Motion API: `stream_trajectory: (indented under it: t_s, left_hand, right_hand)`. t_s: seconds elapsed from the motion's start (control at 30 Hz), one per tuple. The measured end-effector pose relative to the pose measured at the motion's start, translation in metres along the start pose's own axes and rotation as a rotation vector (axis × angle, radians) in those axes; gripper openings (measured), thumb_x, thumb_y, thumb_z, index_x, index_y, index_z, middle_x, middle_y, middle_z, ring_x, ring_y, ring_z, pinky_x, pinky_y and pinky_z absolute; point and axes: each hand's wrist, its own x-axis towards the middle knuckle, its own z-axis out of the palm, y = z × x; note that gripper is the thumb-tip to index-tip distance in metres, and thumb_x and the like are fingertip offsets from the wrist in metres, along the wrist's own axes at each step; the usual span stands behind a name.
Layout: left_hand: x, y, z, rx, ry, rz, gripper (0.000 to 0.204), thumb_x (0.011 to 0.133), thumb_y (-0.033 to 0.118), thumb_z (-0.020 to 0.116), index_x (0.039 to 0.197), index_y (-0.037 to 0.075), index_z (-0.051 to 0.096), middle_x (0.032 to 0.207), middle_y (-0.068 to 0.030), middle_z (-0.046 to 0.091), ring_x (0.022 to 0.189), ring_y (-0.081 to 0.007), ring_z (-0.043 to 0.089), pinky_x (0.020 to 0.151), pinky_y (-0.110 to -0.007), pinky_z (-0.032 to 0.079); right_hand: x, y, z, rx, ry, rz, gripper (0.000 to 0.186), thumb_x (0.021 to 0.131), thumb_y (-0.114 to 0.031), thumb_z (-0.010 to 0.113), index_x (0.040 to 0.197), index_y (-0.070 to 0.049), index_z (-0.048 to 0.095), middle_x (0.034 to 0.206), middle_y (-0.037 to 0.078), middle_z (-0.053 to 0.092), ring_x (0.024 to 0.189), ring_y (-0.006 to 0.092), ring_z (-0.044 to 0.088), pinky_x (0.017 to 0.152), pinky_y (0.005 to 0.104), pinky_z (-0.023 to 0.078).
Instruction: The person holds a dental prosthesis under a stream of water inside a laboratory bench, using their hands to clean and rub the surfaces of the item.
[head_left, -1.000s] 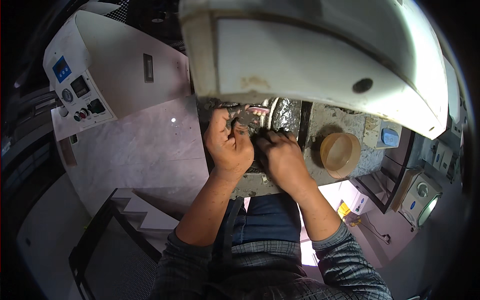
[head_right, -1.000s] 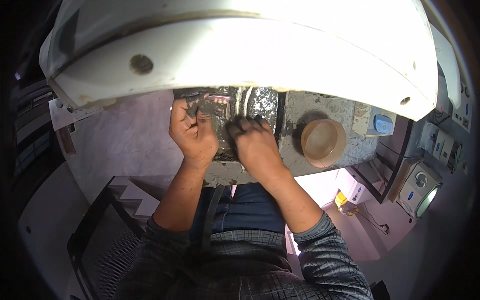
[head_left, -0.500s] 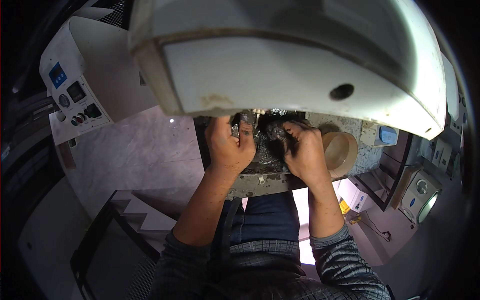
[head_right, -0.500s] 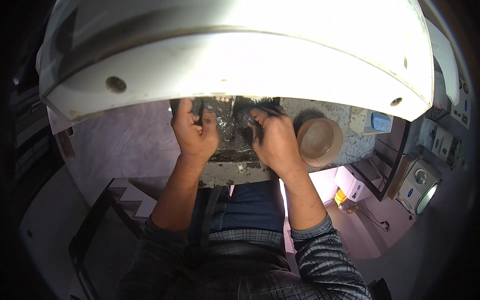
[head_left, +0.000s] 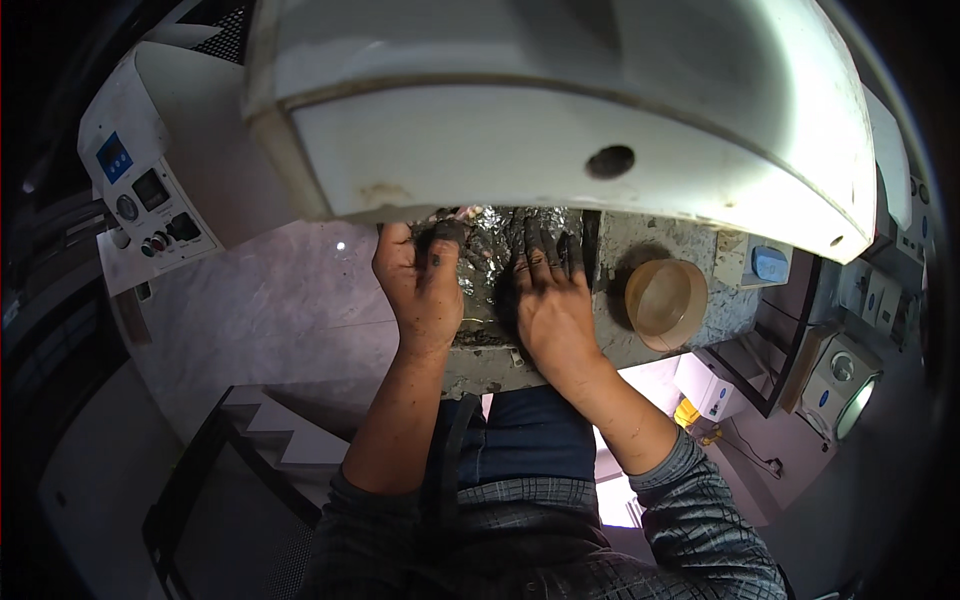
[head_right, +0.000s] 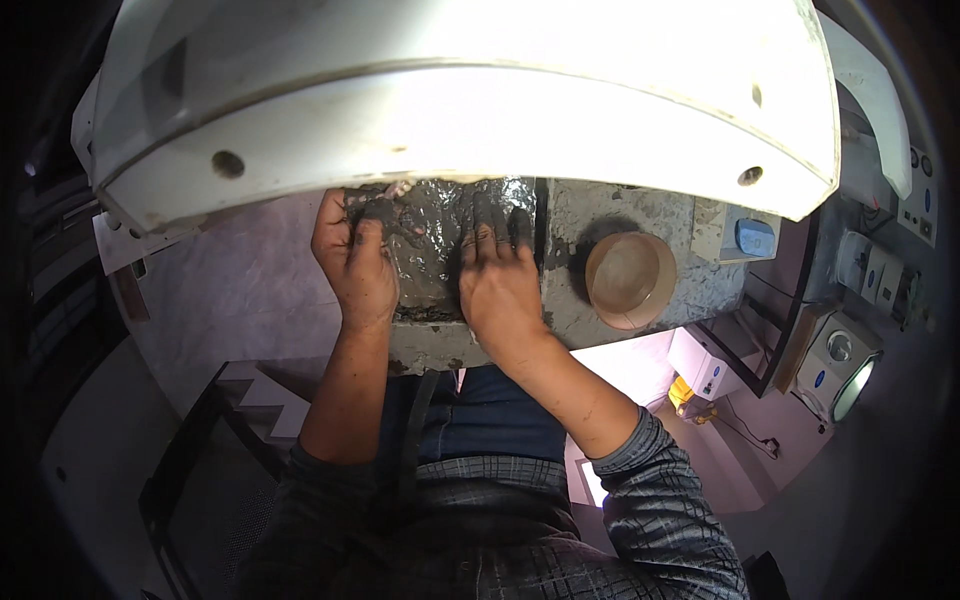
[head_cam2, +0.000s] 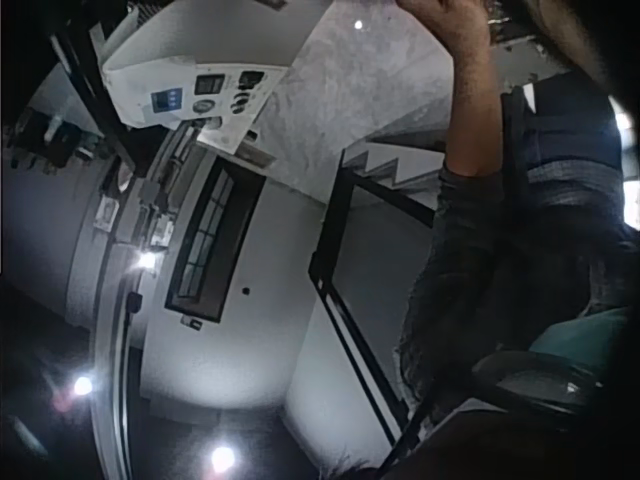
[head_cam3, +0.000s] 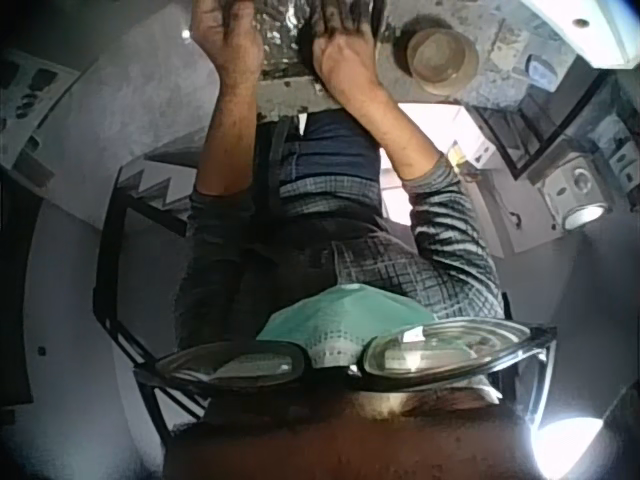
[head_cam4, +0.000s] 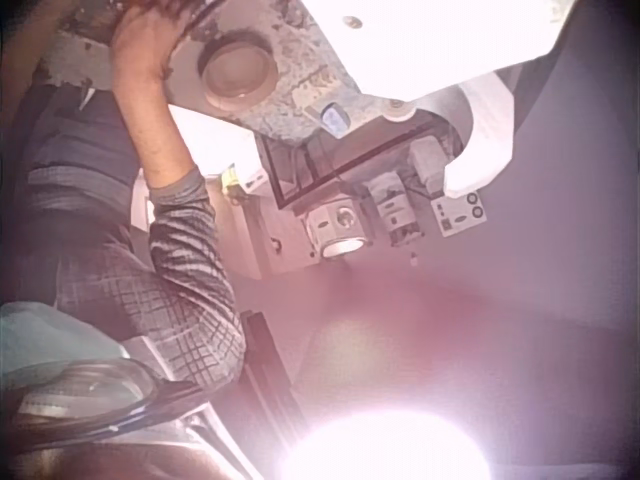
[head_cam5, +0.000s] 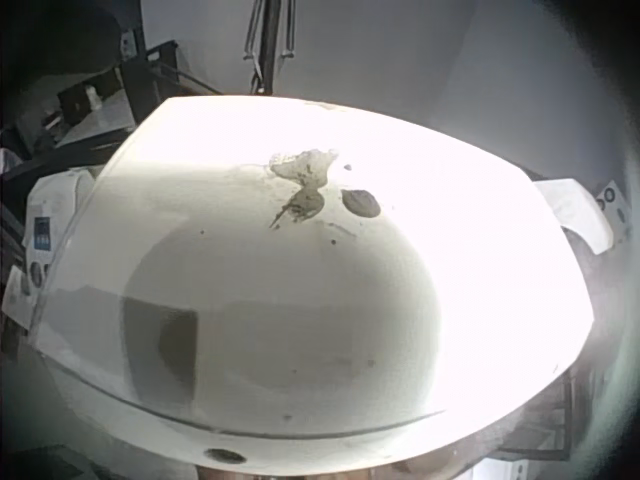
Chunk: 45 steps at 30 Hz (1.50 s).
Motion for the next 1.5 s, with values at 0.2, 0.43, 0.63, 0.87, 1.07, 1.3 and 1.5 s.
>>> stream_trajectory:
  t_s: [0.2,0.43,0.63,0.87,1.07,1.3,1.5]
  left_hand:
    - [0.006,0.016,0.01,-0.114,0.012,0.029,0.019,0.079,-0.007,0.047,0.096,-0.002,0.054,0.09,-0.004,0.06,0.082,-0.0081,0.055,0.079,-0.023,0.045]
    - [0.005,0.027,0.009,-0.109,-0.012,-0.107,0.026,0.082,-0.006,0.041,0.104,-0.004,0.055,0.093,-0.0052,0.061,0.082,-0.0077,0.056,0.076,-0.021,0.045]
    - [0.003,0.03,0.01,-0.127,0.027,-0.15,0.023,0.086,-0.009,0.043,0.106,-0.005,0.054,0.094,-0.007,0.063,0.082,-0.008,0.058,0.075,-0.02,0.046]
    - [0.001,0.03,0.009,-0.106,-0.051,-0.11,0.019,0.087,-0.007,0.052,0.106,-0.006,0.054,0.095,-0.0081,0.064,0.082,-0.0089,0.06,0.071,-0.022,0.049]
    - [0.001,0.021,0.005,-0.036,-0.071,-0.116,0.016,0.087,-0.006,0.055,0.103,-0.006,0.055,0.093,-0.0079,0.065,0.079,-0.009,0.06,0.066,-0.022,0.05]
    - [0.003,0.005,-0.005,0.092,-0.088,-0.047,0.015,0.086,-0.007,0.056,0.1,-0.004,0.056,0.088,-0.005,0.063,0.076,-0.0072,0.058,0.066,-0.022,0.049]
    - [0.002,0.016,0.008,0.086,-0.087,-0.057,0.015,0.085,-0.009,0.055,0.099,-0.004,0.057,0.086,-0.0045,0.063,0.075,-0.0071,0.057,0.067,-0.021,0.047]
  right_hand:
    - [0.012,-0.001,0.007,0.027,-0.023,0.076,0.042,0.087,-0.018,0.04,0.118,0.004,0.057,0.125,0.022,0.055,0.112,0.0288,0.054,0.101,0.0399,0.03]
    - [0.015,0.002,-0.022,0.265,0.001,0.114,0.056,0.084,-0.028,0.056,0.126,0.008,0.048,0.131,0.025,0.049,0.118,0.034,0.051,0.097,0.0479,0.038]
    - [0.014,-0.006,-0.01,0.298,-0.064,0.127,0.066,0.09,-0.044,0.047,0.13,0.008,0.044,0.134,0.026,0.045,0.118,0.0358,0.049,0.099,0.0499,0.035]
    - [-0.003,-0.023,-0.021,0.313,-0.213,0.211,0.075,0.089,-0.048,0.048,0.133,0.011,0.037,0.135,0.029,0.042,0.118,0.0389,0.048,0.101,0.0502,0.033]
    - [0.0,-0.019,-0.017,0.427,-0.245,0.214,0.075,0.088,-0.043,0.051,0.134,0.013,0.032,0.134,0.035,0.037,0.123,0.0452,0.042,0.103,0.0526,0.031]
    - [0.037,0.01,-0.033,0.537,0.175,0.267,0.072,0.088,-0.035,0.057,0.13,0.018,0.033,0.132,0.041,0.033,0.123,0.0502,0.038,0.103,0.0515,0.033]
    - [0.032,0.006,-0.018,-0.04,0.065,0.2,0.05,0.086,-0.029,0.053,0.122,0.007,0.049,0.114,0.022,0.052,0.101,0.0321,0.054,0.084,0.0392,0.045]
